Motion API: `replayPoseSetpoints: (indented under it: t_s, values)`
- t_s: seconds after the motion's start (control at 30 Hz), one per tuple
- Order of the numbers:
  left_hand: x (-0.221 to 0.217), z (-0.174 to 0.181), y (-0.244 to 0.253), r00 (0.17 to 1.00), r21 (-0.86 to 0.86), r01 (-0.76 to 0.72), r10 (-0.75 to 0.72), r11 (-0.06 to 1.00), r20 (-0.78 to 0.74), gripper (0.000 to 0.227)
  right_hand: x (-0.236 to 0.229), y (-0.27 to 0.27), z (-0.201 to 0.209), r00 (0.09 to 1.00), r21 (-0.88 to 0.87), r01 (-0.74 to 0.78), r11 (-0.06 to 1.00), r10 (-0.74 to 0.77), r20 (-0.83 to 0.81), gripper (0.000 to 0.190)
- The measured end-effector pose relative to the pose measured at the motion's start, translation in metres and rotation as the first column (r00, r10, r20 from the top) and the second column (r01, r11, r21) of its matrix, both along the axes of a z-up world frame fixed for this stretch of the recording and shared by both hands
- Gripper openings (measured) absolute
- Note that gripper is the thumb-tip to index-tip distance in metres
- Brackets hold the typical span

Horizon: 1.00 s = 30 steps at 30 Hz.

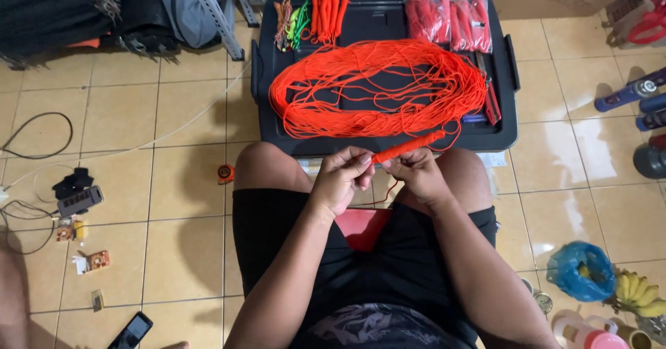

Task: Assembling pens by threading components onto a red cord.

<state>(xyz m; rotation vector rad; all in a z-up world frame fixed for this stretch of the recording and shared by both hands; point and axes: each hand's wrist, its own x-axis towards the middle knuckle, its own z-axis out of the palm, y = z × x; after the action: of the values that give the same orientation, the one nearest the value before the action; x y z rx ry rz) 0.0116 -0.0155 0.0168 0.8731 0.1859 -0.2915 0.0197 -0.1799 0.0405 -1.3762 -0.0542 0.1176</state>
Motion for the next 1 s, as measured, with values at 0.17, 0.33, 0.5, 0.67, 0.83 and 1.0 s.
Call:
replayPoseSetpoints:
  t_s: [0.17, 0.33, 0.5, 0.67, 0.83, 1.0]
  values:
    - [-0.001, -0.002, -0.002, 1.000, 0.003, -0.005, 0.005, 1.000, 0.022, 0.010, 0.007, -0.005, -0.027, 0.999, 0.043, 0.039, 0.998, -0.039, -0.020, 0.010]
    - [0.006, -0.012, 0.001, 0.990, 0.091, -0.131, 0.125, 0.987, 0.071, 0.011, 0.000, 0.007, -0.012, 0.997, -0.013, 0.039, 0.999, -0.040, -0.061, 0.012]
    - [0.016, -0.012, 0.019, 0.954, 0.409, -0.247, 0.148, 0.878, 0.259, 0.017, -0.003, 0.001, -0.007, 0.981, -0.144, -0.193, 0.970, 0.195, 0.000, 0.007]
    - [0.030, -0.022, 0.044, 0.909, 0.820, -0.138, -0.258, 0.555, 0.328, 0.009, 0.001, -0.017, -0.012, 0.973, -0.204, -0.218, 0.954, 0.230, 0.035, 0.009]
    - [0.015, 0.014, 0.044, 0.831, 0.928, 0.081, -0.538, 0.365, 0.139, 0.011, 0.016, -0.036, -0.033, 0.982, -0.292, -0.154, 0.944, 0.179, 0.060, 0.006]
    - [0.003, 0.035, 0.048, 0.811, 0.515, 0.364, -0.536, 0.776, 0.234, 0.008, 0.021, -0.024, -0.032, 0.980, -0.192, -0.201, 0.961, 0.197, -0.042, 0.008]
